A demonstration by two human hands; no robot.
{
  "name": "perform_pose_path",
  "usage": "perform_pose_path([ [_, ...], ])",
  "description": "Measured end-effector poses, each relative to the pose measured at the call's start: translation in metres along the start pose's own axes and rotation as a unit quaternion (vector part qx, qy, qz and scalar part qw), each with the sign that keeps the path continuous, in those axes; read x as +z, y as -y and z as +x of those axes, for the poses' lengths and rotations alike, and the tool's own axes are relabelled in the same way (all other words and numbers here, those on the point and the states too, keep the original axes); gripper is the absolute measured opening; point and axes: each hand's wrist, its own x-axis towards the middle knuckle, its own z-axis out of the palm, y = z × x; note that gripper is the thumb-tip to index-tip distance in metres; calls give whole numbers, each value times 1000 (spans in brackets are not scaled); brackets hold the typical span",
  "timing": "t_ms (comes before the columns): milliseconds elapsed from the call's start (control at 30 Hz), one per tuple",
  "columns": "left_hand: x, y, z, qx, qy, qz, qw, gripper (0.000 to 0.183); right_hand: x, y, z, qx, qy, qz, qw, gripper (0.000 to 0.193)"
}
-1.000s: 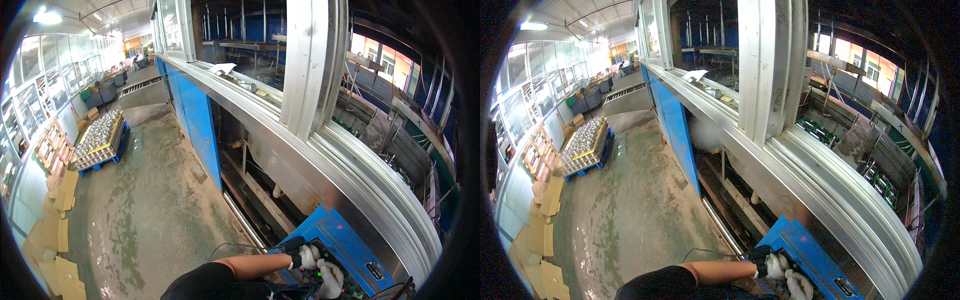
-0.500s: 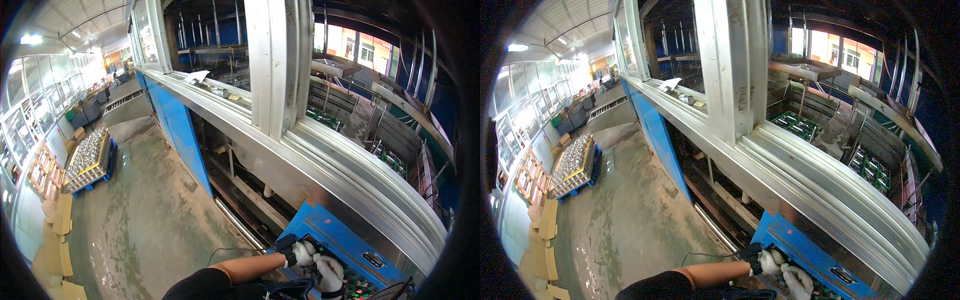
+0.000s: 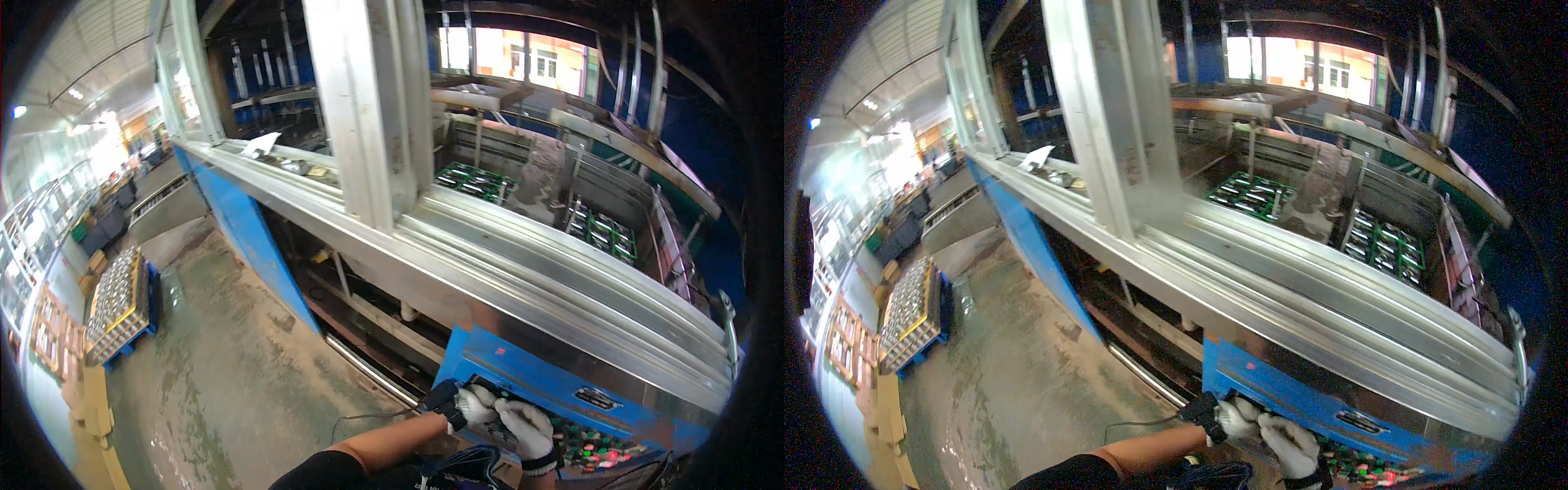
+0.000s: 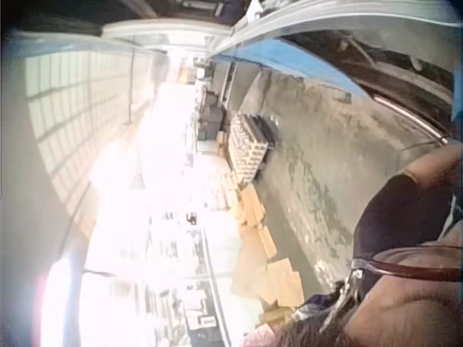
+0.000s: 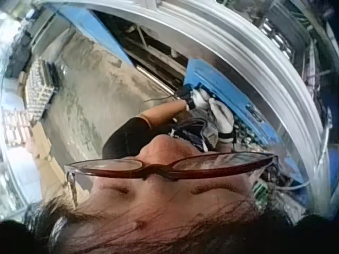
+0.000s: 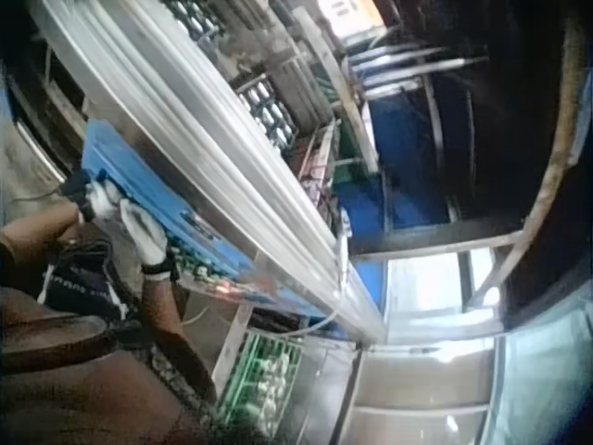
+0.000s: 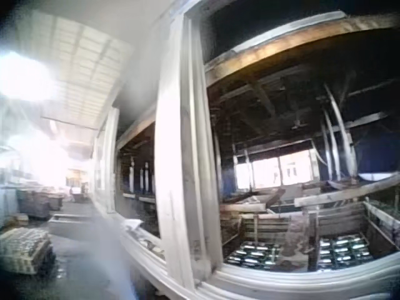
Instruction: Loading metal pistons into a cleaning rack and operating an industrial cleaning machine.
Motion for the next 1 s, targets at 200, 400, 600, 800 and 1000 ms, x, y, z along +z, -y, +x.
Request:
perform_pose_path([
  [200, -34, -27, -13, 79, -87, 62, 991, 29, -6, -11, 8, -54, 18, -28, 998, 24],
  [400, -7, -12, -6, 21, -45, -79, 996, 27, -4, -2, 6, 16, 40, -25, 999, 27],
  [600, -2, -3, -10, 70, -89, 87, 990, 29, -4, -2, 10, 34, 46, -64, 996, 29],
  [800, 42, 34, -1, 25, -129, 113, 985, 30, -3, -10, 12, 31, 26, -77, 996, 31],
  [1000, 88, 96, 5, 11, -54, -287, 956, 34, 8, 4, 19, 4, 57, -272, 961, 48],
])
